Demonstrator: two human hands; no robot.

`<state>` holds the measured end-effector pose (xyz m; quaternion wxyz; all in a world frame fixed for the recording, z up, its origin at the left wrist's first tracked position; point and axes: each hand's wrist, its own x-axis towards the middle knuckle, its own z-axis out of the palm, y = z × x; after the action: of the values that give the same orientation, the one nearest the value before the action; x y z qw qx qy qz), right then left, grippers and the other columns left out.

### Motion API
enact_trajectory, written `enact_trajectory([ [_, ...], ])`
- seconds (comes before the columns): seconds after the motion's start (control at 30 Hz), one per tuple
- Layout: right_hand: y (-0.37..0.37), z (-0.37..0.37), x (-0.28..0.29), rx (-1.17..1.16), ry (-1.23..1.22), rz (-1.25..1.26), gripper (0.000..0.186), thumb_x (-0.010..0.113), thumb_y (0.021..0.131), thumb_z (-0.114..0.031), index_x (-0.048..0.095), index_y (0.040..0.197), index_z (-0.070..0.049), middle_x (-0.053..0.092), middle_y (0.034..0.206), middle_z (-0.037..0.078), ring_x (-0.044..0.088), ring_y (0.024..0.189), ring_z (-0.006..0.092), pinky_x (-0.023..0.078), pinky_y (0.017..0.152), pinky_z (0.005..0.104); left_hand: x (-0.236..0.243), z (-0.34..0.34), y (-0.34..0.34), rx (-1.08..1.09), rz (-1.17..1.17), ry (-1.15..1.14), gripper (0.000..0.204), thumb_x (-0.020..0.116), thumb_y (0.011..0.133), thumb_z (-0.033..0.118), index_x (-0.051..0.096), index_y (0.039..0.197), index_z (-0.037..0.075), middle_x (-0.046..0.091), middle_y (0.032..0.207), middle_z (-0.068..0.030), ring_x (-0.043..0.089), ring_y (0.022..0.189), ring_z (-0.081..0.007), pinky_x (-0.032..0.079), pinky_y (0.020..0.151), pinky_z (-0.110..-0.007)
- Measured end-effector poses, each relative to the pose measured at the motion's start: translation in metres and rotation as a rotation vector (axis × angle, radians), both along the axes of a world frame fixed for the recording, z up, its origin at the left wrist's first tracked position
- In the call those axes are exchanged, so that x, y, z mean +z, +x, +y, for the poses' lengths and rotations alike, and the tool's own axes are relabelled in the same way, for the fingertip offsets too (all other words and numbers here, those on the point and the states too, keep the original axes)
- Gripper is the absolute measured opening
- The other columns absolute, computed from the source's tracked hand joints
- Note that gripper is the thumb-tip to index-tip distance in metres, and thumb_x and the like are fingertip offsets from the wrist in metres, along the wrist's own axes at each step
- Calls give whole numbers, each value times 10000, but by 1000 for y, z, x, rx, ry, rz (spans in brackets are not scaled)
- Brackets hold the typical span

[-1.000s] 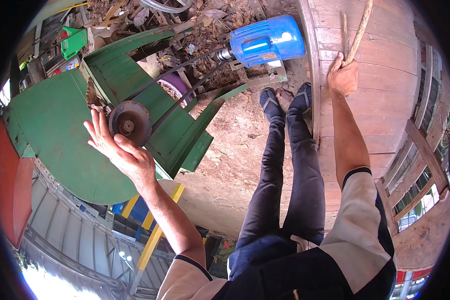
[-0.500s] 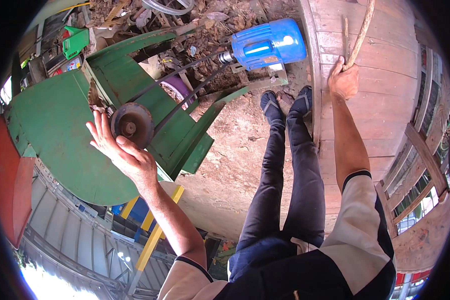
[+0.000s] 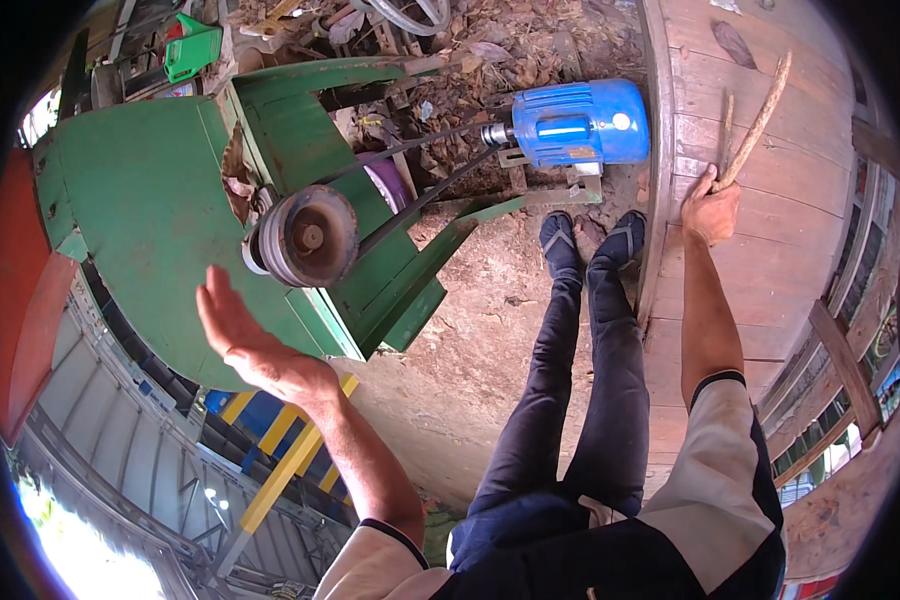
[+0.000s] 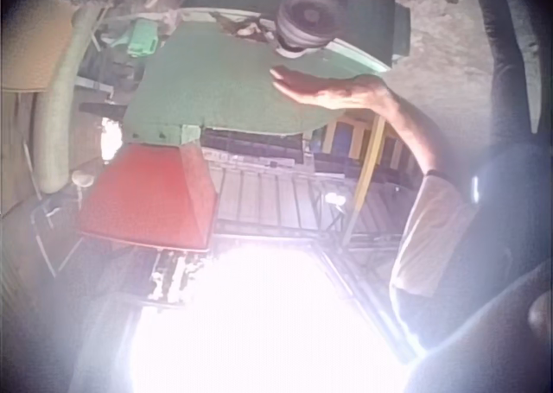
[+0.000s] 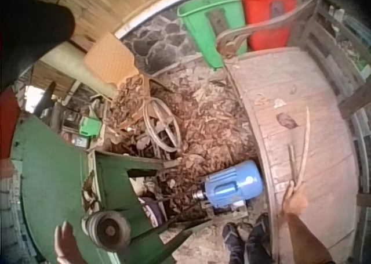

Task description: The recorder fits a drive belt onto a motor pulley for a shredder machine, uses a stick to clear the hopper, and checks the electrical connection.

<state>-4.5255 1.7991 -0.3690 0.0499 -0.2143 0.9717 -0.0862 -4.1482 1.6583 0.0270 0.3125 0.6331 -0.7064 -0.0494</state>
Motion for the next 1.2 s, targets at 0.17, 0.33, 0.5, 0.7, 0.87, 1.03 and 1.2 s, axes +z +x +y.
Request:
enact_trajectory([
  [0.17,6,-3,3,-36,20,-3,523,567,954,-579,603,998,-60,680,897,164,663,870,399,502,740,534,-19,5,5,42,165,298,977,146,966,783,271,1575,29,410,1538,-237,371,1454,-320,173,1240,-476],
  [0.33,5,-3,-2,-32,46,14,531,565,952,-585,599,1012,-58,684,884,169,667,843,406,505,718,545,-12,2,-3,91,273,343,1067,136,914,850,254,1584,28,407,1535,-234,366,1452,-307,179,1236,-473],
  [0.5,4,-5,0,-45,44,12,544,563,949,-595,590,1021,-56,684,872,171,670,837,409,508,706,551,4,-2,-7,143,50,414,1127,96,874,880,201,1596,21,363,1578,-236,320,1487,-335,128,1246,-507],
  [0.7,4,0,-4,-43,75,12,555,555,947,-609,585,1031,-62,683,884,169,671,846,407,509,712,549,1,3,2,-23,-267,483,1175,161,851,898,116,1607,-1,255,1622,-273,264,1510,-398,201,1233,-475],
  [0.87,4,-1,-6,-52,62,13,557,547,951,-613,585,1030,-63,680,883,164,670,850,402,508,718,543,-6,6,4,-29,-236,430,1158,204,867,886,91,1610,5,244,1617,-293,282,1498,-414,216,1226,-490],
  [1.03,5,-3,-3,-50,64,-7,584,537,947,-633,572,1041,-58,691,885,182,679,834,419,511,699,563,-5,6,5,-5,-238,447,1154,192,855,897,76,1619,39,247,1622,-272,304,1490,-400,208,1228,-510],
  [1.2,3,-1,-6,-27,32,32,583,536,948,-631,577,1015,-54,692,869,184,680,818,422,514,688,557,-4,4,5,-28,-271,418,1135,237,875,878,76,1619,37,296,1592,-302,351,1464,-421,272,1199,-497],
])
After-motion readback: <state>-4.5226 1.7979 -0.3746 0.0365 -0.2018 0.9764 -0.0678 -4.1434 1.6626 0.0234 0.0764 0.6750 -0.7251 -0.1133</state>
